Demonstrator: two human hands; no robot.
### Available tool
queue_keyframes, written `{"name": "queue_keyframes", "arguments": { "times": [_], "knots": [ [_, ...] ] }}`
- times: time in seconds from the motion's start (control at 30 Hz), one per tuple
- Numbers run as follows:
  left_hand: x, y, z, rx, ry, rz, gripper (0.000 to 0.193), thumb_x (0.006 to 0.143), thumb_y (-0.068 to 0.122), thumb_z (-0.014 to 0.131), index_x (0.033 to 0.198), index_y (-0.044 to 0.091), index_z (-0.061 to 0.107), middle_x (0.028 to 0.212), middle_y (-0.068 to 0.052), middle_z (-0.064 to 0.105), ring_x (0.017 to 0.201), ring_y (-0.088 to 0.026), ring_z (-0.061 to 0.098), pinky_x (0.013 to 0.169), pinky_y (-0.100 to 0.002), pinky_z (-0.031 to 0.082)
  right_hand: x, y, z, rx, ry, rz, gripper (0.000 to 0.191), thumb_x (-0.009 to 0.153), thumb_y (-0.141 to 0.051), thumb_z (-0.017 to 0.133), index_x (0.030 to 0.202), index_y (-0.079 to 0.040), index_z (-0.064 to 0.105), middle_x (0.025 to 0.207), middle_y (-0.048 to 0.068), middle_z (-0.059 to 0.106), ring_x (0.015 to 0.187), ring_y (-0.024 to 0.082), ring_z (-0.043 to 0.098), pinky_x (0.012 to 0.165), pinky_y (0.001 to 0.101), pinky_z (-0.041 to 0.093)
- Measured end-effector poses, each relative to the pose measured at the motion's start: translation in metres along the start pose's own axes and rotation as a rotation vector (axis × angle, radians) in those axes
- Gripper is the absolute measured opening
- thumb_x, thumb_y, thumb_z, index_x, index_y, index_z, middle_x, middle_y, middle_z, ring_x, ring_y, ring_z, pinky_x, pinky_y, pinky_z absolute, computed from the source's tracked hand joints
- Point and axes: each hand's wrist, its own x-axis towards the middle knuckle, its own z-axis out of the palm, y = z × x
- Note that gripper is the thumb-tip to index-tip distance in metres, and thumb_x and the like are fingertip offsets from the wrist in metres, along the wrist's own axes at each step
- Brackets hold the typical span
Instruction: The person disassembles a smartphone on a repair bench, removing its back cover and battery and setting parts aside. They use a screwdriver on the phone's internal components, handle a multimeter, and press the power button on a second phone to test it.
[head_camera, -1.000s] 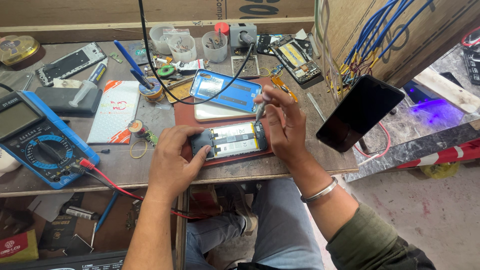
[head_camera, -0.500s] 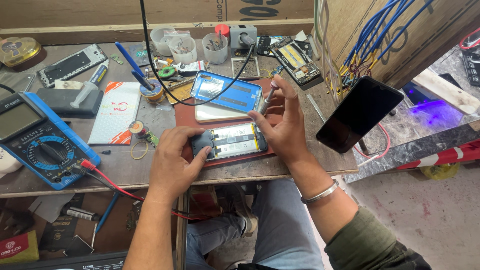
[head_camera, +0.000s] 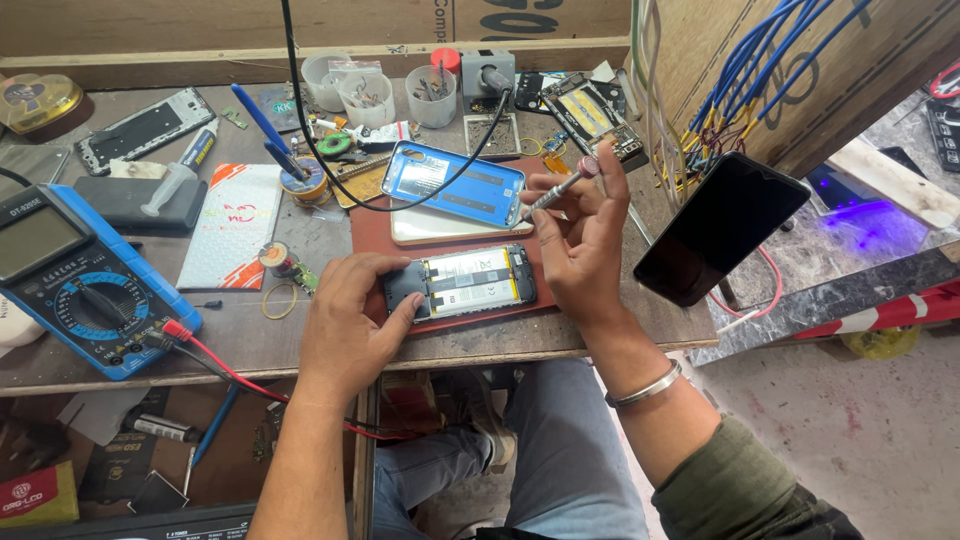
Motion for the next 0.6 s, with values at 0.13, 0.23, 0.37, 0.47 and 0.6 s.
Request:
{"name": "queue_keyframes", "arguments": {
  "times": [0.13, 0.23, 0.37, 0.47, 0.6],
  "knots": [
    [0.001, 0.000, 0.000, 0.006, 0.009, 0.020, 0.033, 0.080, 0.016, 0.081, 0.110, 0.006, 0.069, 0.107, -0.010, 0.071, 0.102, -0.032, 0.062, 0.088, -0.041, 0.050, 0.004, 0.002, 0.001, -0.033, 0.044, 0.032, 0.064, 0.108, 0.007, 0.059, 0.162, -0.007, 0.028, 0.130, 0.017, 0.060, 0.121, 0.019, 0.065, 0.107, 0.0328, 0.056],
    [0.000, 0.000, 0.000, 0.004, 0.009, 0.013, 0.034, 0.079, 0.016, 0.081, 0.109, 0.006, 0.069, 0.107, -0.010, 0.071, 0.102, -0.031, 0.062, 0.088, -0.041, 0.050, 0.006, 0.003, 0.001, -0.283, 0.019, 0.018, 0.025, 0.110, 0.000, 0.063, 0.134, -0.001, 0.058, 0.125, 0.018, 0.061, 0.115, 0.020, 0.071, 0.097, 0.0311, 0.061],
    [0.001, 0.000, 0.000, 0.002, 0.005, 0.009, 0.033, 0.079, 0.016, 0.081, 0.109, 0.006, 0.069, 0.106, -0.010, 0.071, 0.101, -0.031, 0.062, 0.088, -0.041, 0.050, 0.011, 0.010, 0.003, -0.157, 0.041, 0.231, 0.014, 0.109, -0.011, 0.058, 0.115, 0.001, 0.055, 0.108, 0.013, 0.071, 0.097, 0.015, 0.072, 0.086, 0.0273, 0.062],
    [0.001, 0.000, 0.000, -0.003, 0.006, 0.009, 0.033, 0.079, 0.015, 0.081, 0.109, 0.006, 0.069, 0.106, -0.010, 0.070, 0.101, -0.031, 0.062, 0.087, -0.040, 0.050, 0.012, 0.014, 0.005, -0.070, 0.005, 0.250, 0.015, 0.111, -0.014, 0.051, 0.113, 0.001, 0.049, 0.108, 0.013, 0.070, 0.100, 0.016, 0.072, 0.089, 0.0290, 0.063],
    [0.001, 0.000, 0.000, 0.004, 0.009, 0.020, 0.033, 0.080, 0.015, 0.081, 0.109, 0.006, 0.069, 0.106, -0.010, 0.070, 0.101, -0.031, 0.062, 0.088, -0.041, 0.050, 0.013, 0.017, 0.006, 0.003, 0.003, 0.256, 0.016, 0.113, -0.016, 0.043, 0.116, -0.001, 0.040, 0.111, 0.016, 0.068, 0.104, 0.019, 0.072, 0.091, 0.0326, 0.066]
  ]
}}
